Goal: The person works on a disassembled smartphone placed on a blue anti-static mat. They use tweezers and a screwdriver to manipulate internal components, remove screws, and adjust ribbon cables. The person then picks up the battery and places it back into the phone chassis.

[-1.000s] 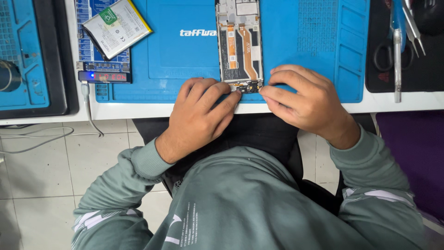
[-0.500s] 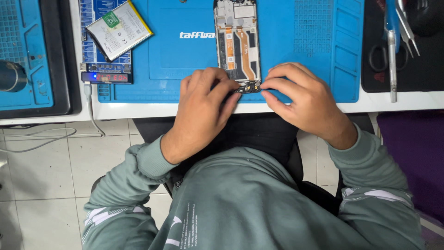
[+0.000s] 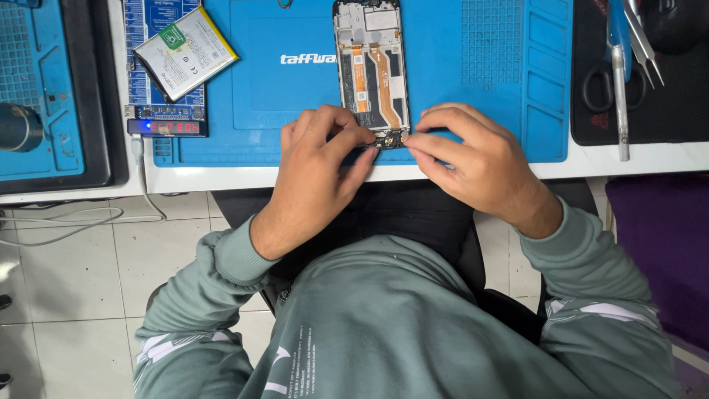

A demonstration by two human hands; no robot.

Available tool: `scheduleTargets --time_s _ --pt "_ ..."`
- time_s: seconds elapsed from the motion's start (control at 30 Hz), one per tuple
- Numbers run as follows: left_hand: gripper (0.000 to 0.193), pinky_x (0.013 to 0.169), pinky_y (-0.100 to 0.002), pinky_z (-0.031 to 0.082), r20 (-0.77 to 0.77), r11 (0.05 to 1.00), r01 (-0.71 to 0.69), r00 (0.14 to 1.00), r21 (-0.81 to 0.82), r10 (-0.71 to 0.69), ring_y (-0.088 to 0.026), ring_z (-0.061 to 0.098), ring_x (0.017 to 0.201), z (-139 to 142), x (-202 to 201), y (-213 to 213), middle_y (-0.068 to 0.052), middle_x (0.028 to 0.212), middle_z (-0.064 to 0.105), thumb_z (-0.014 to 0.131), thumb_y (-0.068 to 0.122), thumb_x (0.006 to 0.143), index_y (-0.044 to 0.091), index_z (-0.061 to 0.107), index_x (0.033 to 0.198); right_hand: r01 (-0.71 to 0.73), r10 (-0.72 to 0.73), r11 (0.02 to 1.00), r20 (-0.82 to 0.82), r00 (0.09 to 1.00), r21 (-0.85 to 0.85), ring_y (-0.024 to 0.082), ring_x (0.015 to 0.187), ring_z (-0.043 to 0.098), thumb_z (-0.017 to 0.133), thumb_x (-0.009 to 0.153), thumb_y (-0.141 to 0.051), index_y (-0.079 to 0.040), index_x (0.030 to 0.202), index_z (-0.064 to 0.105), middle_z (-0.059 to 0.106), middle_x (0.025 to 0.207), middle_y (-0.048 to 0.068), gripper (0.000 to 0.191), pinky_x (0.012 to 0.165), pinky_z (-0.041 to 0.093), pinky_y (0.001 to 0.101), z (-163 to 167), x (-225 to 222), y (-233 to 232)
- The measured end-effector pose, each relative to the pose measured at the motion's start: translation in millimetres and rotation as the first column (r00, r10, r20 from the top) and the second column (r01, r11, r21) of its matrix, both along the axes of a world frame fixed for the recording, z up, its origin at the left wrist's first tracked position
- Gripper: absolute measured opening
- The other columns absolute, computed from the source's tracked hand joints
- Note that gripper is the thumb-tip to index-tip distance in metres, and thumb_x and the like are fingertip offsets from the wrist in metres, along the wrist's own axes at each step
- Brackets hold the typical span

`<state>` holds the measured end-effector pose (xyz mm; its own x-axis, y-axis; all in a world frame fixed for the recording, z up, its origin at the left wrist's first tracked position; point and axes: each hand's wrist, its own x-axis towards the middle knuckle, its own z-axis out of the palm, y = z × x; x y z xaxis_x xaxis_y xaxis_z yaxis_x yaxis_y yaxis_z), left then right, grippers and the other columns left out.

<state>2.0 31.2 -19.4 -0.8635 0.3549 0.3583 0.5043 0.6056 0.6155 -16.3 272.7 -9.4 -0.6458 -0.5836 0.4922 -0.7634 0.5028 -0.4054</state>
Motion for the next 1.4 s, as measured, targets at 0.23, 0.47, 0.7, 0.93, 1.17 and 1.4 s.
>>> scheduleTargets --time_s 0.23,0.47,0.7,0.93,1.17,1.4 --pt "0.018 0.096 -0.039 0.038 0.016 1.000 -0.022 1.000 0.011 0.022 -0.023 0.055 0.107 -2.0 -0.3 0.4 -0.001 0.110 0.058 0.080 0.015 0.092 0.011 0.072 0.108 -0.066 0.078 0.991 -0.104 0.991 0.116 0.028 0.102 0.070 0.084 0.086 -0.003 -0.001 0.106 0.076 0.068 0.108 0.013 0.022 0.081 0.060 0.0347 4.3 -3.2 4.2" --pt "0.020 0.098 -0.040 0.038 0.011 0.999 -0.033 0.999 0.024 0.033 -0.023 0.055 0.108 -5.5 -1.3 -1.6 -0.001 0.112 0.059 0.081 0.016 0.091 0.011 0.071 0.107 -0.050 0.051 0.998 -0.049 0.997 0.027 0.027 0.095 0.072 0.083 0.087 0.002 0.002 0.103 0.072 0.068 0.112 0.014 0.019 0.079 0.061 0.0339 2.0 -3.7 3.3" --pt "0.019 0.097 -0.039 0.037 0.021 0.999 -0.024 1.000 0.032 0.023 -0.022 0.055 0.107 -7.8 -3.1 -4.0 -0.001 0.111 0.059 0.081 0.017 0.091 0.011 0.071 0.107 -0.043 0.046 0.998 -0.053 0.998 0.056 0.027 0.098 0.072 0.084 0.088 0.001 0.002 0.103 0.073 0.069 0.111 0.013 0.019 0.081 0.061 0.0344 -0.3 -5.1 2.3" --pt "0.020 0.097 -0.039 0.038 0.008 0.999 -0.025 1.000 0.035 0.025 -0.021 0.055 0.108 -9.7 -3.5 -4.3 0.000 0.111 0.059 0.081 0.016 0.091 0.012 0.072 0.108 -0.056 0.062 0.995 -0.076 0.995 0.080 0.028 0.101 0.072 0.083 0.087 -0.001 -0.001 0.105 0.075 0.069 0.111 0.013 0.019 0.082 0.061 0.0356 -2.9 -6.5 1.9" --pt "0.020 0.096 -0.039 0.038 0.006 0.999 -0.028 1.000 0.027 0.028 -0.022 0.055 0.107 -10.2 -4.2 -4.2 0.000 0.110 0.059 0.082 0.017 0.091 0.012 0.072 0.107 -0.045 0.051 0.994 -0.069 0.996 0.097 0.028 0.103 0.072 0.083 0.087 -0.003 -0.003 0.105 0.075 0.069 0.112 0.013 0.020 0.083 0.060 0.0362 -2.7 -6.3 -0.4" --pt "0.018 0.096 -0.039 0.038 0.010 1.000 -0.011 1.000 0.022 0.010 -0.022 0.054 0.106 -7.6 -5.1 -5.9 0.000 0.109 0.059 0.081 0.016 0.091 0.012 0.073 0.106 -0.057 0.063 0.988 -0.033 0.998 0.143 0.029 0.103 0.069 0.083 0.086 -0.005 -0.005 0.105 0.072 0.066 0.112 0.012 0.021 0.084 0.058 0.0386 0.0 -8.0 -1.0"
